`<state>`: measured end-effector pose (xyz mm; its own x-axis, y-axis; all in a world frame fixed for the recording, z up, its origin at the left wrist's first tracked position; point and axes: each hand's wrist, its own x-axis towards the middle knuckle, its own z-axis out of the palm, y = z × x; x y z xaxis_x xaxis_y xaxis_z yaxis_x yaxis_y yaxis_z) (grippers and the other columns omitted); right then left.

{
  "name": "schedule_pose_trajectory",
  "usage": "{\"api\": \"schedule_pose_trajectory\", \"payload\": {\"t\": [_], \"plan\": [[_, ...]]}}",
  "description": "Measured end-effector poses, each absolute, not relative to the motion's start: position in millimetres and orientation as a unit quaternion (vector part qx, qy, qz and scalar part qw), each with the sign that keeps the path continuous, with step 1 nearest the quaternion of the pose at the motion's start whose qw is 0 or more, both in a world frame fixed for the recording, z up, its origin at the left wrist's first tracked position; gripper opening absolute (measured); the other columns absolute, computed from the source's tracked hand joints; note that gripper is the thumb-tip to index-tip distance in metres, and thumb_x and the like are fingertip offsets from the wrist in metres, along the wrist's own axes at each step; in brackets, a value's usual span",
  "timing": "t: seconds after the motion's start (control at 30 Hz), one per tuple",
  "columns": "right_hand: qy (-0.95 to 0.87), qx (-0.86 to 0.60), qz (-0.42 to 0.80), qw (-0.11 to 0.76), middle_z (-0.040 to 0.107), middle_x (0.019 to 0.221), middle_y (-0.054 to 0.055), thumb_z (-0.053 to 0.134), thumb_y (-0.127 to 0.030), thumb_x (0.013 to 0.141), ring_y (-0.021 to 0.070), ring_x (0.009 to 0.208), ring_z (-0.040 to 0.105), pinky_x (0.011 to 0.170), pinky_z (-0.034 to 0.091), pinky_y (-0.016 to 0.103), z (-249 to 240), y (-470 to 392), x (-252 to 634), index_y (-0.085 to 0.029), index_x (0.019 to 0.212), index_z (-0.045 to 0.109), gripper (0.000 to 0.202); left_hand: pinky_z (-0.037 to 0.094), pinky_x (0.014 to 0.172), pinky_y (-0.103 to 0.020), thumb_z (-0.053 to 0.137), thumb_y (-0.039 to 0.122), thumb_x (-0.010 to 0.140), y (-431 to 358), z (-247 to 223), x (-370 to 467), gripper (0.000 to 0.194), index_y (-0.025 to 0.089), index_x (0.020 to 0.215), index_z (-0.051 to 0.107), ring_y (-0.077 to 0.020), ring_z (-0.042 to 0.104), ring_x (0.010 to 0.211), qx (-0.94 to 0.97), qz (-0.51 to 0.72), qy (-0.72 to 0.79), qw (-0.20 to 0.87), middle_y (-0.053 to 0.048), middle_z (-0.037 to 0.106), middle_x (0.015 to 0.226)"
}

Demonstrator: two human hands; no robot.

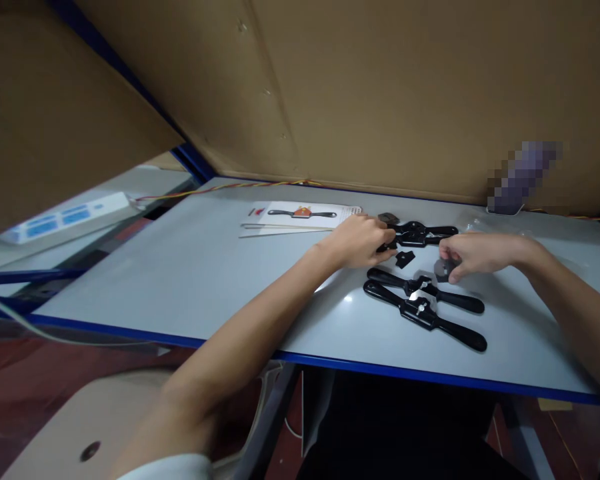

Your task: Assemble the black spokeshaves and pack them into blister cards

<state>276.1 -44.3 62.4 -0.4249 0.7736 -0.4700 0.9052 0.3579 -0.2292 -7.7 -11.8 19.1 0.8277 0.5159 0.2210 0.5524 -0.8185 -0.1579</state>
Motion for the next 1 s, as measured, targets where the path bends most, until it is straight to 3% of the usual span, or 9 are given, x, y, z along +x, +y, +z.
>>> {"api": "schedule_pose_trajectory", "payload": {"t": [0.13, 0.3, 0.53, 0.7, 0.87, 1.0], "plan": [[0.830, 0.469, -0.270, 0.137, 0.056, 0.072, 0.000, 0.068, -0.051, 0.081, 0.0183, 0.067, 0.050, 0.064, 0.036, 0.034, 66, -36, 277, -0.024, 0.073, 0.055, 0.031, 0.041, 0.066, -0.036, 0.061, 0.042, 0.100, -14, 19, -7, 0.030, 0.018, 0.097, 0.077, -0.0237, 0.068, 0.074, -0.951, -0.047, -0.299, 0.061, -0.011, 0.075, 0.089], [0.847, 0.473, -0.244, 0.002, 0.044, 0.066, -0.002, 0.057, -0.060, 0.093, 0.0148, 0.062, 0.040, 0.062, 0.030, 0.033, 76, -19, 270, -0.023, 0.070, 0.049, 0.044, 0.039, 0.064, -0.036, 0.063, 0.035, 0.099, -7, 13, -12, 0.023, 0.020, 0.105, 0.078, -0.0232, 0.069, 0.079, -0.950, -0.049, -0.309, 0.013, -0.011, 0.077, 0.100], [0.802, 0.501, -0.317, -0.075, 0.056, 0.066, 0.000, 0.060, -0.064, 0.092, 0.0140, 0.060, 0.045, 0.060, 0.033, 0.032, 63, -3, 259, -0.023, 0.069, 0.051, 0.048, 0.046, 0.072, -0.036, 0.054, 0.022, 0.102, -8, 4, -5, 0.029, 0.021, 0.118, 0.079, -0.0224, 0.069, 0.087, -0.957, -0.069, -0.283, 0.011, -0.011, 0.076, 0.108], [0.793, 0.496, -0.334, -0.113, 0.058, 0.062, -0.001, 0.065, -0.065, 0.087, 0.0147, 0.059, 0.050, 0.060, 0.037, 0.033, 54, 2, 262, -0.022, 0.068, 0.058, 0.047, 0.052, 0.080, -0.036, 0.049, 0.021, 0.107, -12, -3, 1, 0.031, 0.018, 0.110, 0.080, -0.0228, 0.068, 0.092, -0.959, -0.099, -0.263, 0.029, -0.011, 0.071, 0.102], [0.786, 0.495, -0.337, -0.150, 0.069, 0.070, 0.001, 0.074, -0.056, 0.078, 0.0182, 0.064, 0.061, 0.065, 0.046, 0.034, 48, 4, 260, -0.022, 0.088, 0.068, 0.036, 0.053, 0.080, -0.036, 0.049, 0.024, 0.108, -11, -7, 1, 0.030, 0.016, 0.106, 0.077, -0.0234, 0.068, 0.094, -0.958, -0.117, -0.259, 0.041, -0.012, 0.069, 0.103], [0.778, 0.508, -0.328, -0.173, 0.073, 0.074, 0.002, 0.076, -0.049, 0.074, 0.0199, 0.067, 0.066, 0.069, 0.050, 0.036, 40, 5, 257, -0.022, 0.086, 0.065, 0.031, 0.052, 0.081, -0.036, 0.045, 0.025, 0.111, -11, -8, 2, 0.031, 0.014, 0.109, 0.074, -0.0235, 0.068, 0.096, -0.955, -0.110, -0.271, 0.055, -0.013, 0.070, 0.106]]}}
